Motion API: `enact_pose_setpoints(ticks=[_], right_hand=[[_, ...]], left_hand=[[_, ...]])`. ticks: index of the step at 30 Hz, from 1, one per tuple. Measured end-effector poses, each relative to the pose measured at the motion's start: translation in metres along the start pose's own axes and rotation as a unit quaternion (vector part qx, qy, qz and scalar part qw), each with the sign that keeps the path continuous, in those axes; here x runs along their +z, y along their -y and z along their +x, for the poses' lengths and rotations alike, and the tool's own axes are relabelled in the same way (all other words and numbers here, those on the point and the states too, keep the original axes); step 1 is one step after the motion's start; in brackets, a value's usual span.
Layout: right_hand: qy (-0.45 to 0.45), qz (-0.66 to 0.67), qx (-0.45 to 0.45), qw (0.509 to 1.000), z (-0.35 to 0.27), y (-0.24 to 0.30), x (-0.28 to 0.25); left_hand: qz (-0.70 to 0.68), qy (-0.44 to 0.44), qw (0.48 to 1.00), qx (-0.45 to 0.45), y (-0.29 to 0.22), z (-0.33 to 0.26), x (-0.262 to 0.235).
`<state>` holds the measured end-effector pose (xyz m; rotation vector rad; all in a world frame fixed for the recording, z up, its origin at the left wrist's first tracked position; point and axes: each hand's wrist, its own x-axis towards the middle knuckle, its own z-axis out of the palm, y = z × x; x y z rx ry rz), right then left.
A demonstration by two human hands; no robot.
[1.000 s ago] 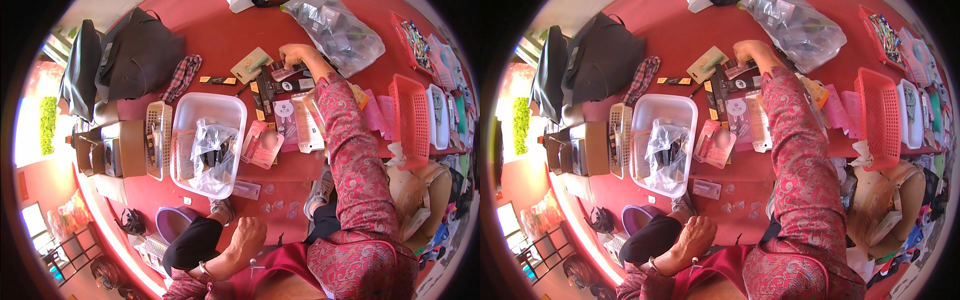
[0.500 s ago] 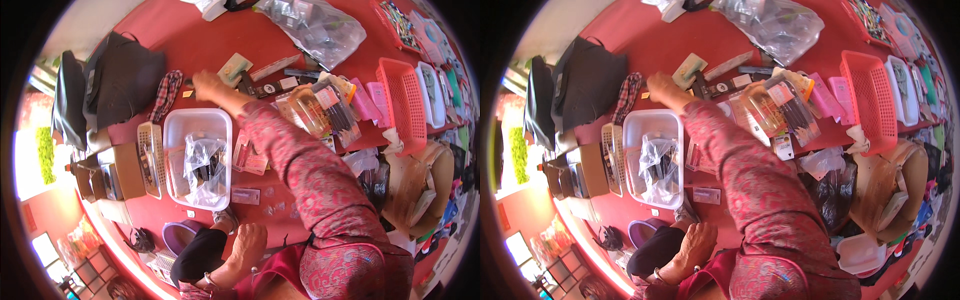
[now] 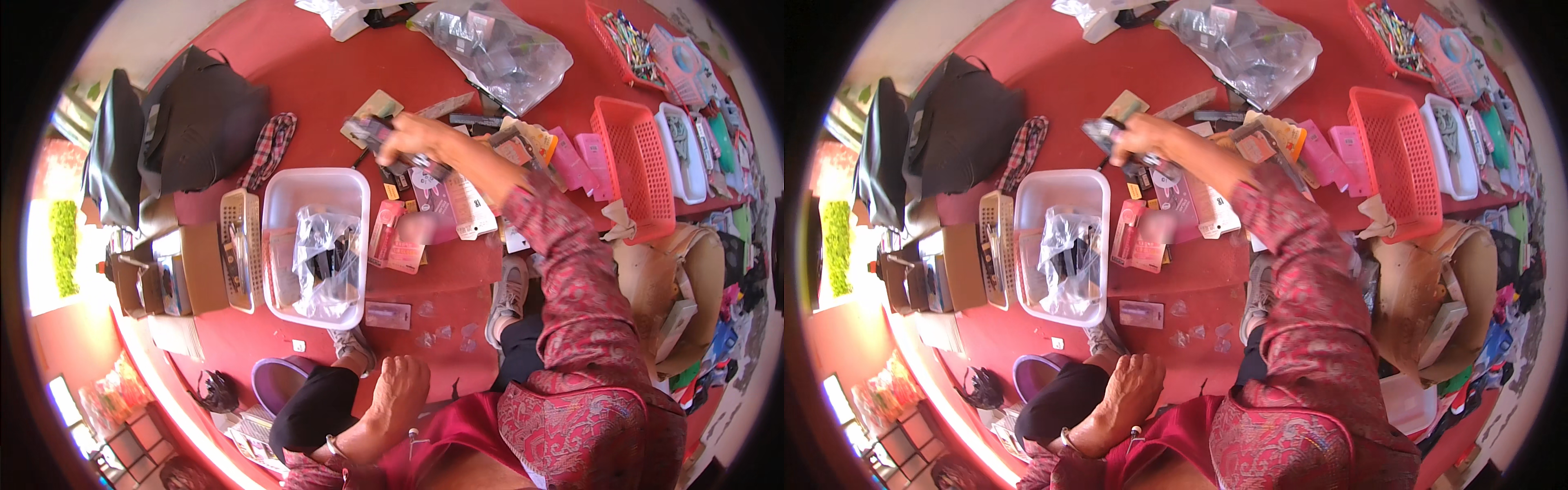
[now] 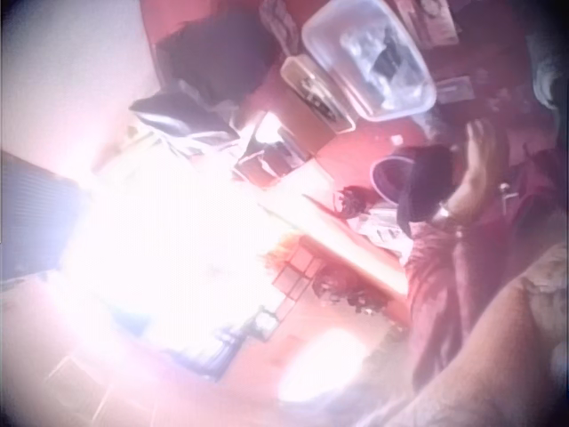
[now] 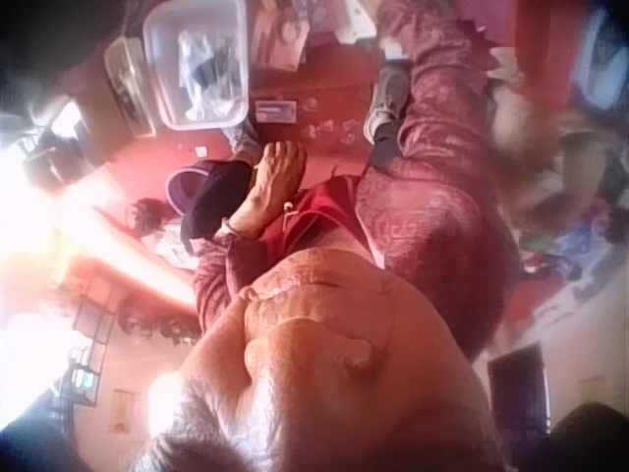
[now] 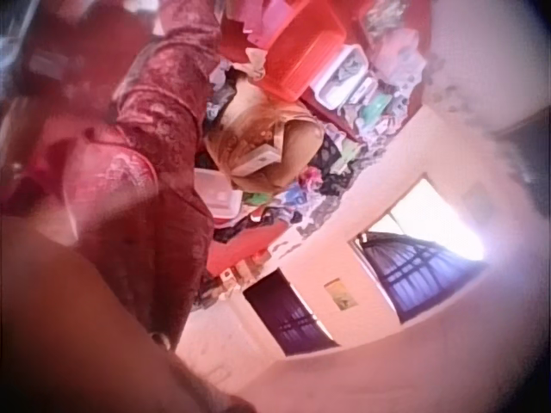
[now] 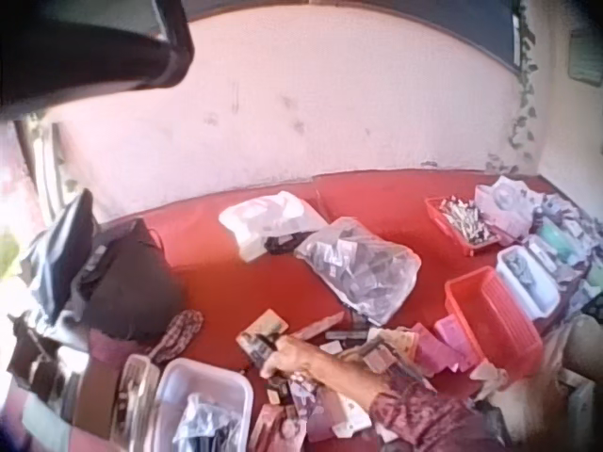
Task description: The person sits on the floor and sorts through a large pile of miscellaneous small items, including packaged goods and boxes. They pick up individual items, inspect them, and place them into a white plastic container or a cardboard box.
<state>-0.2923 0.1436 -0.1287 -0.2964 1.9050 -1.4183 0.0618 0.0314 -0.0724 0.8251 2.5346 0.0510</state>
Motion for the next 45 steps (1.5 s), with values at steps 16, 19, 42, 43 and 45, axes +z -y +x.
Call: enact_pose_setpoints(ticks=[16,19,42,43,45], right_hand=[[0.017,0.469,0.004,0.883,-0.181,0.053,0.03],[-0.034,0.472,-0.003,0.881,-0.222,0.072,0.081],[0.1,0.385,-0.009,0.918,-0.279,0.052,0.125],[0.111,0.419,0.005,0.901,-0.277,0.049,0.128],[0.022,0.413,0.057,0.909,-0.273,0.044,0.126]], left_hand=[[-0.462,-0.337,0.819,-0.044,0.011,0.029,-0.03],[-0.822,-0.231,0.513,-0.089,0.007,0.015,-0.069],[-0.956,-0.05,0.287,0.048,-0.024,-0.007,-0.051],[-0.954,-0.06,0.29,0.054,-0.023,-0.007,-0.049],[-0.921,-0.044,0.387,-0.014,-0.023,-0.006,-0.059]])
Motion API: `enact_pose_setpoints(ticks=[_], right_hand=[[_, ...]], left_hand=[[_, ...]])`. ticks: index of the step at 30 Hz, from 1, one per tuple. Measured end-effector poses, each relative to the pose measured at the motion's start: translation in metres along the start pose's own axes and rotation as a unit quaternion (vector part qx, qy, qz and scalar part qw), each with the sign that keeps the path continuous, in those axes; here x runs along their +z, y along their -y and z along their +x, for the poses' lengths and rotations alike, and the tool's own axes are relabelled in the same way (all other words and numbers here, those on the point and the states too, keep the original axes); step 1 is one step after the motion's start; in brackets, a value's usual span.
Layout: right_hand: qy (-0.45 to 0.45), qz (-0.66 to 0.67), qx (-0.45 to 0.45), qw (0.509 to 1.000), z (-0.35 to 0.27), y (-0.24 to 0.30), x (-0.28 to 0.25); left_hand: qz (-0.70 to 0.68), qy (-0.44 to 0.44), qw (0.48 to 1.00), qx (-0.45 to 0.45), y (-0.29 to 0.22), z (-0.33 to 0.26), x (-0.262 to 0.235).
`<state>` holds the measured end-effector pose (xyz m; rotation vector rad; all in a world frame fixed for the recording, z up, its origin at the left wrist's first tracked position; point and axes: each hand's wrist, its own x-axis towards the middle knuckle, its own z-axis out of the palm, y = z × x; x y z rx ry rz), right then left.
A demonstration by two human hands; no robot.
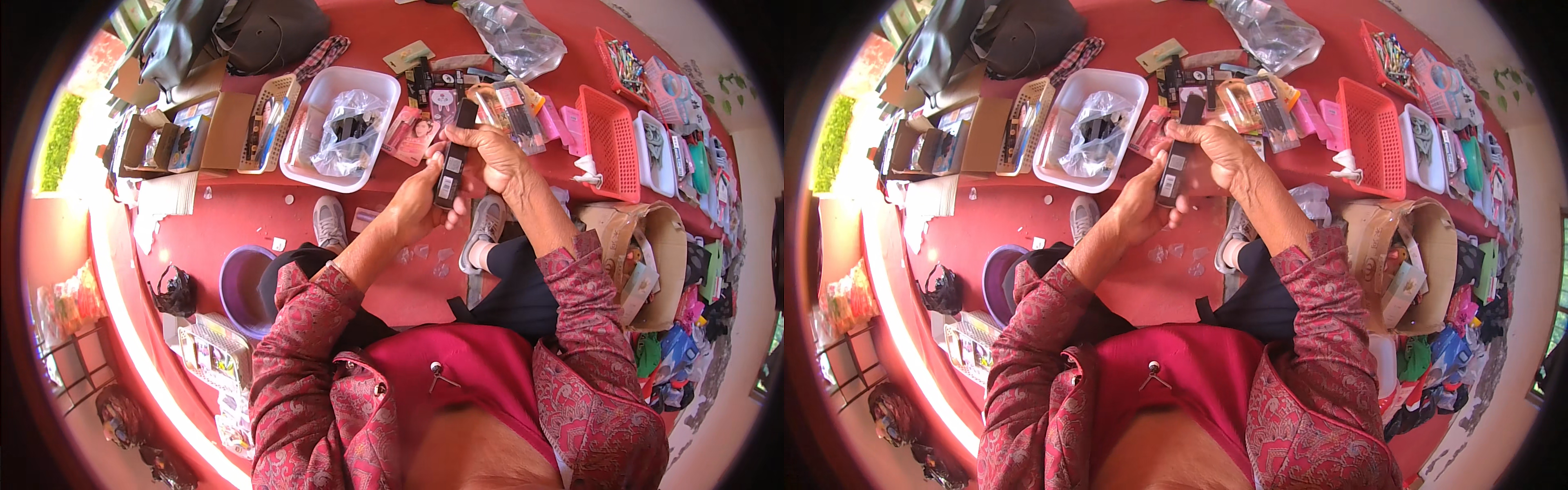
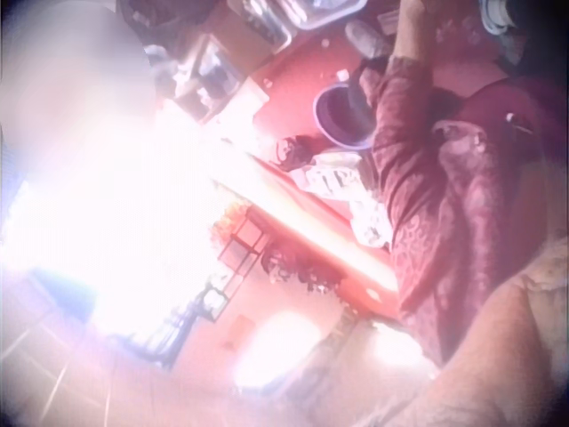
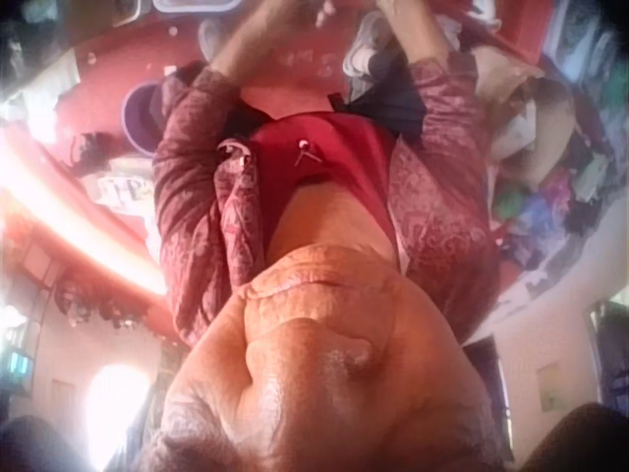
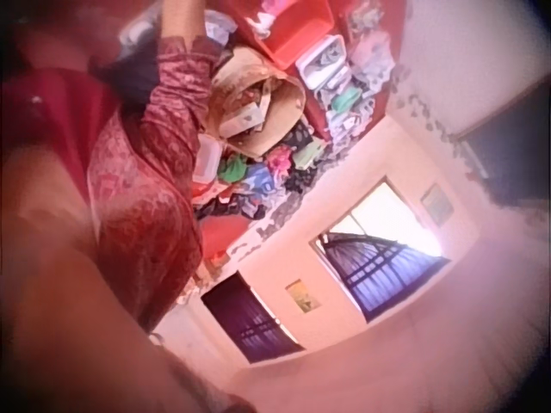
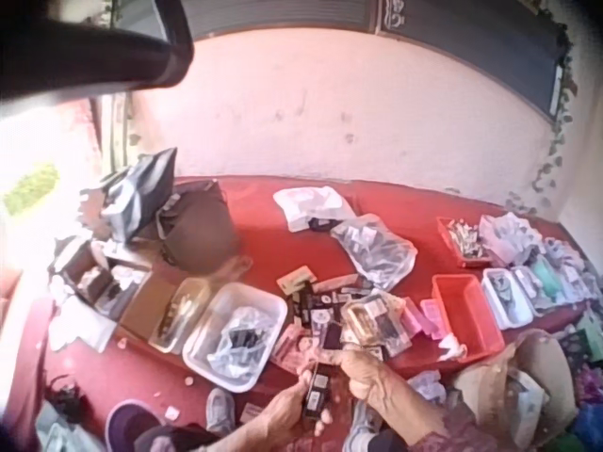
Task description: The person sits on the floor and sorts through a large pile of miscellaneous small items, including packaged goods and boxes. They pick up individual items, inspect them, and place them into a white plastic container or a cardboard box.
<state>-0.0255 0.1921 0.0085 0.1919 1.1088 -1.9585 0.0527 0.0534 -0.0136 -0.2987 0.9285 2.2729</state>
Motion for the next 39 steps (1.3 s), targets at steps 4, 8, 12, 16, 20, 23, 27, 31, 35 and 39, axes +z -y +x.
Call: enact_pose_setpoints(ticks=[4,8,12,16,20,23,27,31,35,39], right_hand=[[-0.092,-0.147,-0.13,0.976,0.009,0.0,-0.001],[-0.101,-0.161,-0.179,0.965,0.017,-0.008,0.005],[-0.154,-0.101,-0.221,0.958,0.023,0.027,-0.01],[-0.116,0.023,-0.172,0.978,0.016,0.04,-0.032],[0.029,0.068,-0.012,0.997,0.018,0.014,-0.021],[0.13,-0.032,-0.065,0.989,0.01,0.003,-0.005],[-0.124,-0.164,-0.136,0.969,0.04,-0.035,-0.006],[-0.138,-0.213,-0.096,0.962,0.032,-0.039,0.012],[-0.26,-0.234,-0.177,0.92,0.032,-0.028,-0.001],[-0.24,-0.122,-0.109,0.957,0.034,0.0,-0.025]], left_hand=[[0.234,-0.059,0.956,0.169,0.017,0.011,0.003],[0.254,-0.088,0.949,0.166,0.007,0.006,0.006],[0.066,-0.025,0.99,0.126,0.002,-0.001,0.001],[-0.04,0.071,0.992,0.098,0.0,-0.005,-0.011],[-0.118,0.103,0.984,0.085,-0.004,-0.007,-0.014],[-0.157,0.082,0.983,0.056,-0.005,-0.005,-0.017],[0.16,-0.173,0.967,0.096,0.008,0.003,-0.027],[0.215,-0.119,0.967,0.067,0.011,-0.003,-0.03],[0.344,-0.106,0.932,0.037,0.008,-0.004,-0.008],[0.265,-0.164,0.948,0.061,0.011,-0.007,-0.004]])
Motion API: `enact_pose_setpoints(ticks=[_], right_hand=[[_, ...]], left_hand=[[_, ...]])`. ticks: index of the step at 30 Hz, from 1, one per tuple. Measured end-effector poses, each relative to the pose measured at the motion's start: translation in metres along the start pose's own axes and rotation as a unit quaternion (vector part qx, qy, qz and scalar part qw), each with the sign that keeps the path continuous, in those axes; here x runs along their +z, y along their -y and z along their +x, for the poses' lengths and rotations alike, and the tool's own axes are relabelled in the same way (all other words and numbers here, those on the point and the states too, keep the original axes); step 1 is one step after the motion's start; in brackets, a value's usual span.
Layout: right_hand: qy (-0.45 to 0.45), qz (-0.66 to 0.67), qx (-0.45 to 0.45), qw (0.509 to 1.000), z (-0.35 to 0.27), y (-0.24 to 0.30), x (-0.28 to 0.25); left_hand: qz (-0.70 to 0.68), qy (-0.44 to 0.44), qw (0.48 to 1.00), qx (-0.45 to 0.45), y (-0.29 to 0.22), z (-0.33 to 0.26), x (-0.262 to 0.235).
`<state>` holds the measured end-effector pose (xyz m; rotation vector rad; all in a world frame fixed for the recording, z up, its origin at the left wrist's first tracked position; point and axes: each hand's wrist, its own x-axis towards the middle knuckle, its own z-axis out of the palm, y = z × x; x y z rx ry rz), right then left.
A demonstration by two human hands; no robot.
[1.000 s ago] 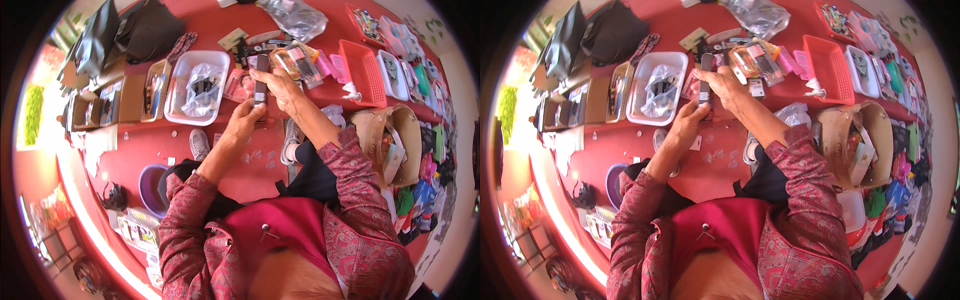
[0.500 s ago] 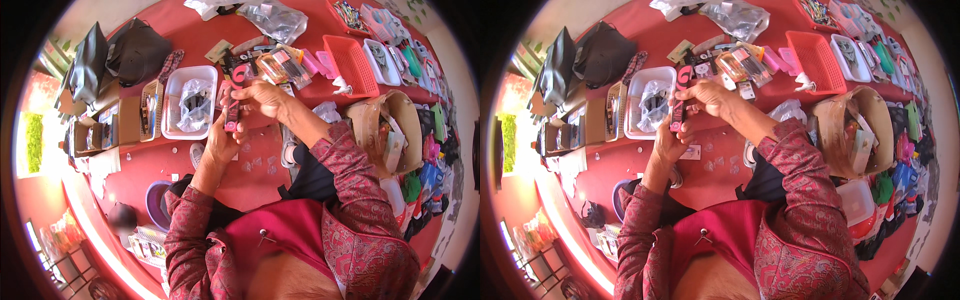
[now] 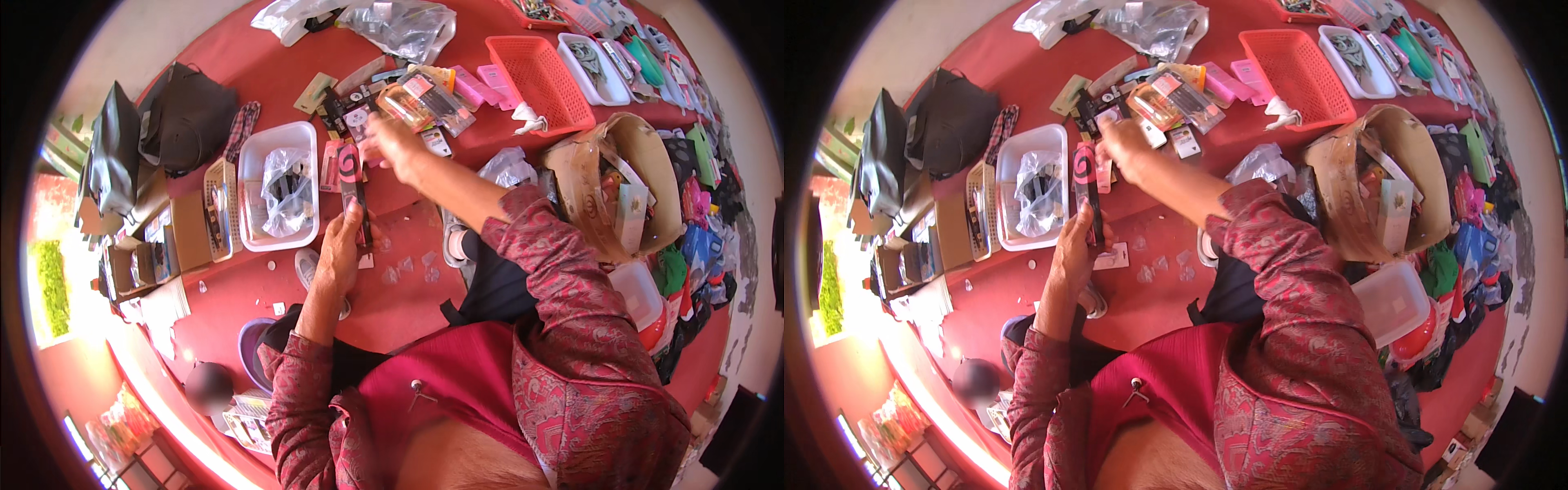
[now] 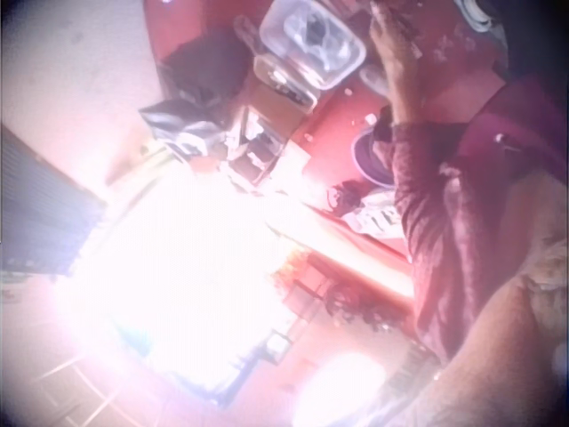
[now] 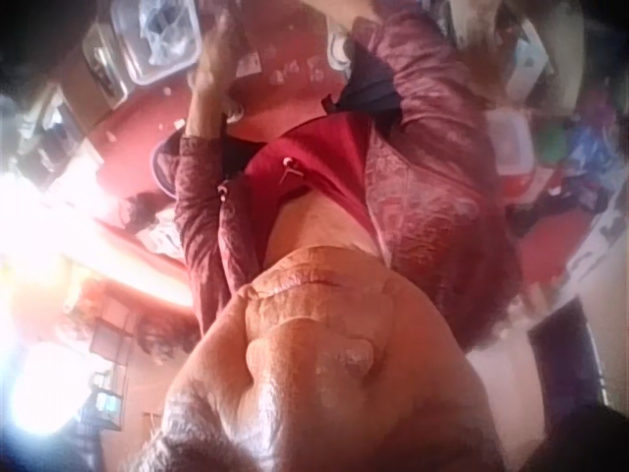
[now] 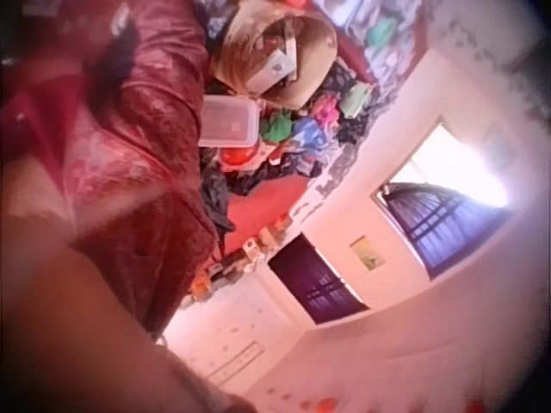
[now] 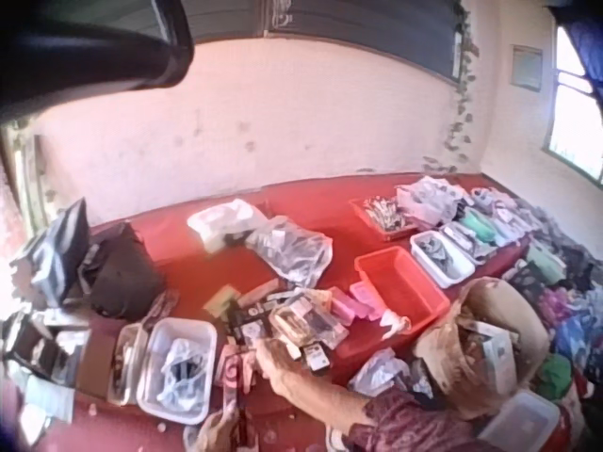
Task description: The person sits on the floor and sorts through a large pile of miscellaneous small items, including packaged goods and boxes. They pick up individual items, inspect them, and place them into a white plastic container or a cardboard box.
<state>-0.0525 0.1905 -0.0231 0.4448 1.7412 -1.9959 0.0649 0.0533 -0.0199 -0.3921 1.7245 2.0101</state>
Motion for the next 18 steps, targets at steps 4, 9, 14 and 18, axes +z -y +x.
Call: enact_pose_setpoints(ticks=[4,9,14,18], right_hand=[[0.15,-0.084,0.122,0.978,-0.013,-0.019,-0.002],[0.137,-0.048,0.155,0.977,-0.014,-0.036,0.002],[0.001,-0.145,0.024,0.989,0.084,-0.021,-0.059],[-0.066,-0.293,-0.052,0.952,0.131,-0.021,-0.064]], left_hand=[[0.005,-0.006,1.0,0.007,0.004,0.006,-0.006],[0.02,0.062,0.995,-0.074,0.014,0.0,0.001],[0.202,0.216,0.955,-0.013,0.017,0.002,-0.007],[0.193,0.167,0.966,-0.034,0.015,0.003,-0.026]])
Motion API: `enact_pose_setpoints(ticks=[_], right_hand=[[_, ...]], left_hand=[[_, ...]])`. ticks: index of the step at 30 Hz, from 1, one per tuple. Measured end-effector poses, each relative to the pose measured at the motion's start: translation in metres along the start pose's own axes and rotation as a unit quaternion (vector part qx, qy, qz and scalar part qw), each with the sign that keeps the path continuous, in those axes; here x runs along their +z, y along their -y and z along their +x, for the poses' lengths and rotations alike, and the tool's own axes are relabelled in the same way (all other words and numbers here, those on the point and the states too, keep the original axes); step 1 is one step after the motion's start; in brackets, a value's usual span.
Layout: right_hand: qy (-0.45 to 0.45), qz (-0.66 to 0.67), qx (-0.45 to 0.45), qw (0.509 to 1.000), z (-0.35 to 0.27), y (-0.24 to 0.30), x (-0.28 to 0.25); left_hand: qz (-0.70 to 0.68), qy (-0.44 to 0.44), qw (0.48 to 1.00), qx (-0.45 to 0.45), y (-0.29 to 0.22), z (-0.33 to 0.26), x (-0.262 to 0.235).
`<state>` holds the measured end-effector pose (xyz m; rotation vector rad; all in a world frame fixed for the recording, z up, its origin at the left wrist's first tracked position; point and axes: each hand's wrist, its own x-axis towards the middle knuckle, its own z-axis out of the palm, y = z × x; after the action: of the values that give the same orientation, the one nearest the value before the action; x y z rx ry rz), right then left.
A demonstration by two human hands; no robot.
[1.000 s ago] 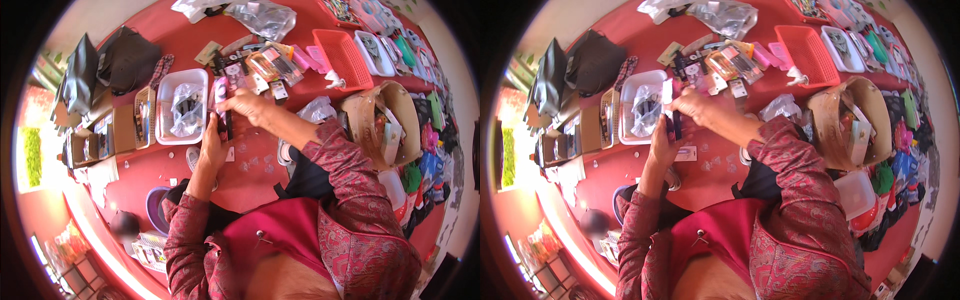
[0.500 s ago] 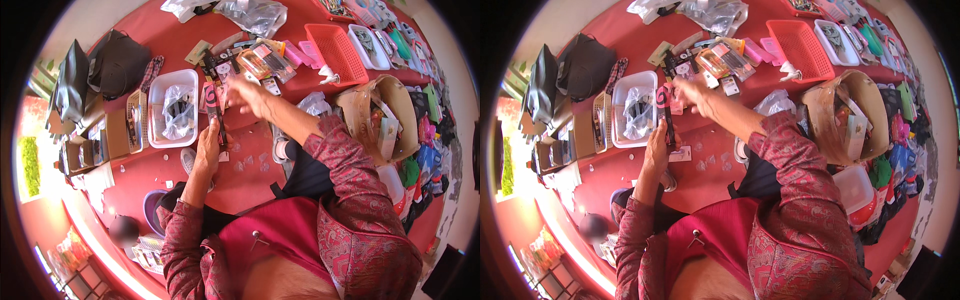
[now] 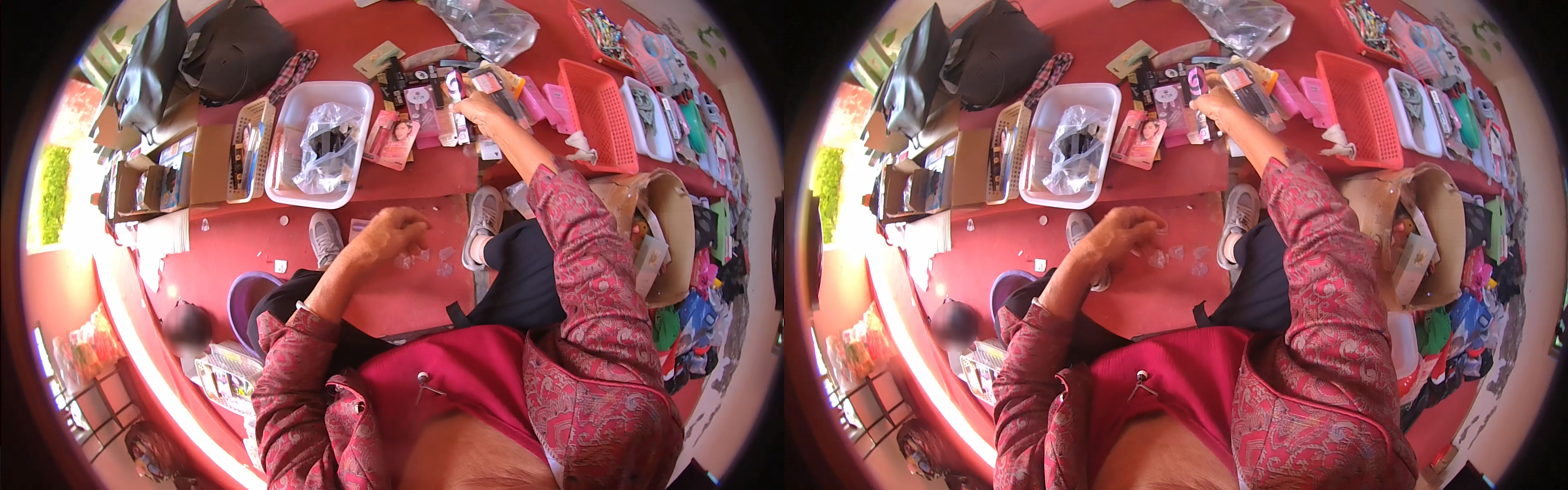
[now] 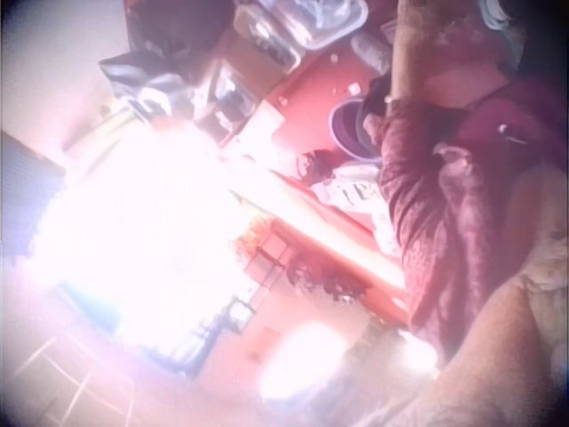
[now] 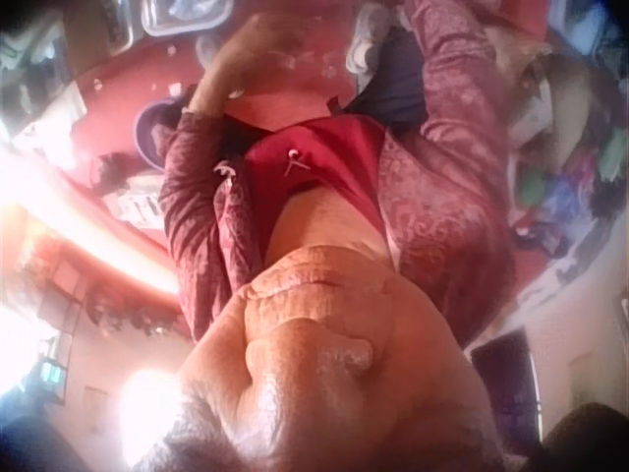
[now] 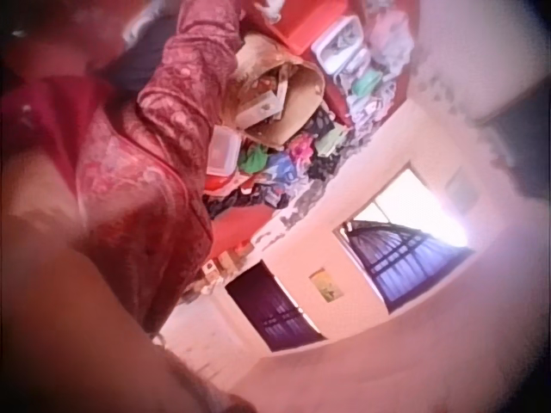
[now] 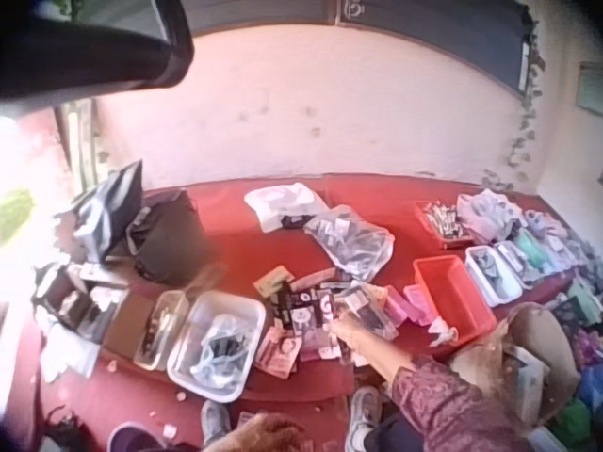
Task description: The person sits on the floor and sorts through a large pile of miscellaneous small items, including packaged goods and boxes. They pick up individual items, inspect them, and place them into a white plastic container or a cardboard box.
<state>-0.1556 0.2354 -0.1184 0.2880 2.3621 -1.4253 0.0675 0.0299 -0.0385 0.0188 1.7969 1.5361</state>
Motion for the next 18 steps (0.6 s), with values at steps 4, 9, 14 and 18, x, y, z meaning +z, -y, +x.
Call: enact_pose_setpoints(ticks=[4,9,14,18], right_hand=[[-0.023,-0.325,-0.064,0.943,0.023,0.028,0.013],[-0.098,-0.353,-0.268,0.891,0.015,0.064,0.062],[0.008,-0.359,-0.381,0.852,-0.006,0.076,0.175],[0.025,-0.263,-0.349,0.899,0.011,0.092,0.202]], left_hand=[[0.269,-0.278,0.921,-0.049,0.01,-0.004,-0.052],[0.418,-0.434,0.794,-0.086,0.023,-0.003,-0.105],[0.428,-0.34,0.829,-0.121,0.064,0.028,-0.136],[0.499,-0.367,0.768,-0.163,0.052,0.026,-0.135]])
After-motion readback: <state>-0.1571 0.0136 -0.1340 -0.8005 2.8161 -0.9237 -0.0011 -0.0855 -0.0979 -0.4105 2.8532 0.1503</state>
